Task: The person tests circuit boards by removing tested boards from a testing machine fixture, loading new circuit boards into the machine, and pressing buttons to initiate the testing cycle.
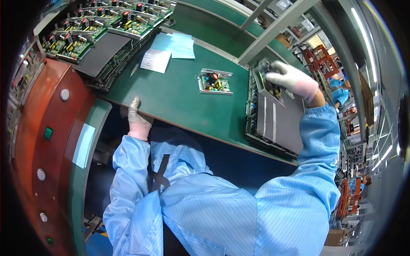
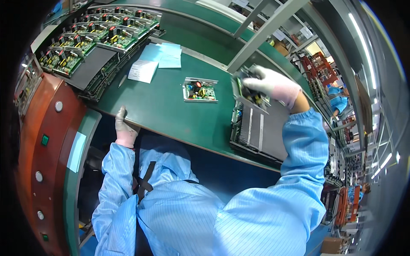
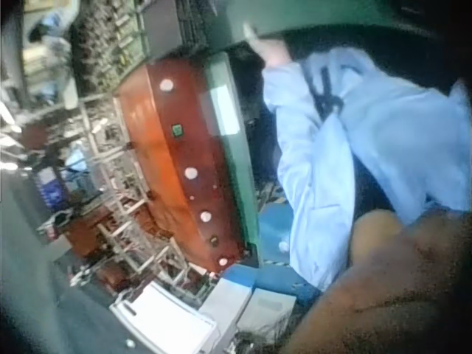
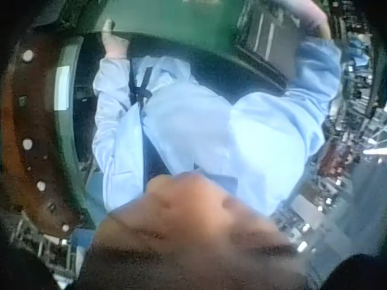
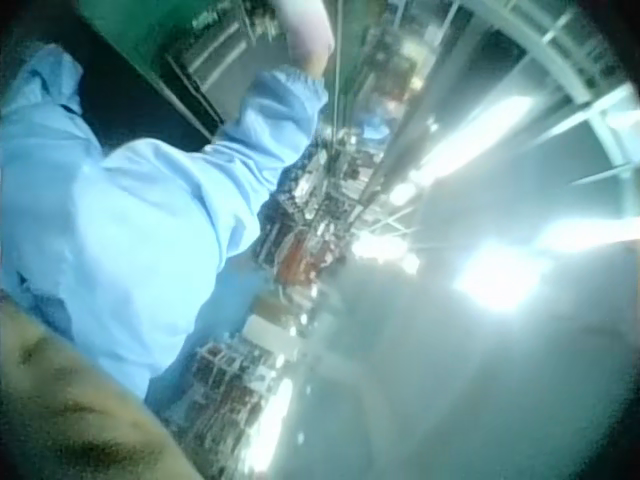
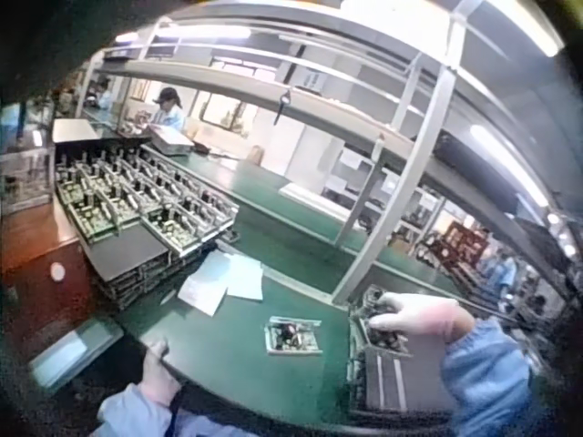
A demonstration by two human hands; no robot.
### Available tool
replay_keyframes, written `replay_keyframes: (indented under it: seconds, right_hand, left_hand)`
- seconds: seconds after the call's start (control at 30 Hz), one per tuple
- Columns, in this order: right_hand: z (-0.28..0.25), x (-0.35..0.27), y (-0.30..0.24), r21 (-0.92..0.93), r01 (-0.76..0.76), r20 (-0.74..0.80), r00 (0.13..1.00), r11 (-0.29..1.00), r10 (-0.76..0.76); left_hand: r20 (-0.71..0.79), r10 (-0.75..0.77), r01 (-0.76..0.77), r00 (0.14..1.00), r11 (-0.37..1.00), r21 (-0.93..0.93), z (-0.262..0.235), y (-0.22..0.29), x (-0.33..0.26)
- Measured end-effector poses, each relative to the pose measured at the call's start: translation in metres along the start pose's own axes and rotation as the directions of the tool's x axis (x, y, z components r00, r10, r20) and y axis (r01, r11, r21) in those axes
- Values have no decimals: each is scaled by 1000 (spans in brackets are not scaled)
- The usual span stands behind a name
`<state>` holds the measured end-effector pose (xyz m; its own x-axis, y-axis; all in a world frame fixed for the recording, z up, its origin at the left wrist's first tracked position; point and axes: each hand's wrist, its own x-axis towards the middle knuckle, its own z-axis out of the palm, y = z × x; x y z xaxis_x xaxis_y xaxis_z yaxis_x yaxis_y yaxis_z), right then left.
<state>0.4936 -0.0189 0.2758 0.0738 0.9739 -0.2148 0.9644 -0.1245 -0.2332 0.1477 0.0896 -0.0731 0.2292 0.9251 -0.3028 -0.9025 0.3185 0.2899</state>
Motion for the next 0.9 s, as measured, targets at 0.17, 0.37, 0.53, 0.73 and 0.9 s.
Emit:
replay_keyframes:
  seconds: [0.17, 0.37, 0.53, 0.73, 0.9]
  right_hand:
    - [24, -19, 153, 129, -543, 181, 835, 829, 519]
    - [62, -22, 296, 111, -707, -83, 693, 698, 716]
    - [73, 1, 317, -22, -699, -366, 671, 715, 645]
    - [71, 61, 126, 25, -366, -457, 823, 930, 337]
    - [120, 119, 6, -75, -127, -63, 990, 989, 122]
  left_hand:
    - [15, -4, 4, 1000, 999, 32, -2, 1, -2]
    - [17, 34, -35, 999, 998, 60, 5, -1, -4]
    - [36, 39, -42, 999, 996, 83, 2, -3, -4]
    - [0, 76, -76, 997, 990, 119, 1, 7, -11]
    - [-14, 81, -79, 997, 992, 100, -8, -2, -5]
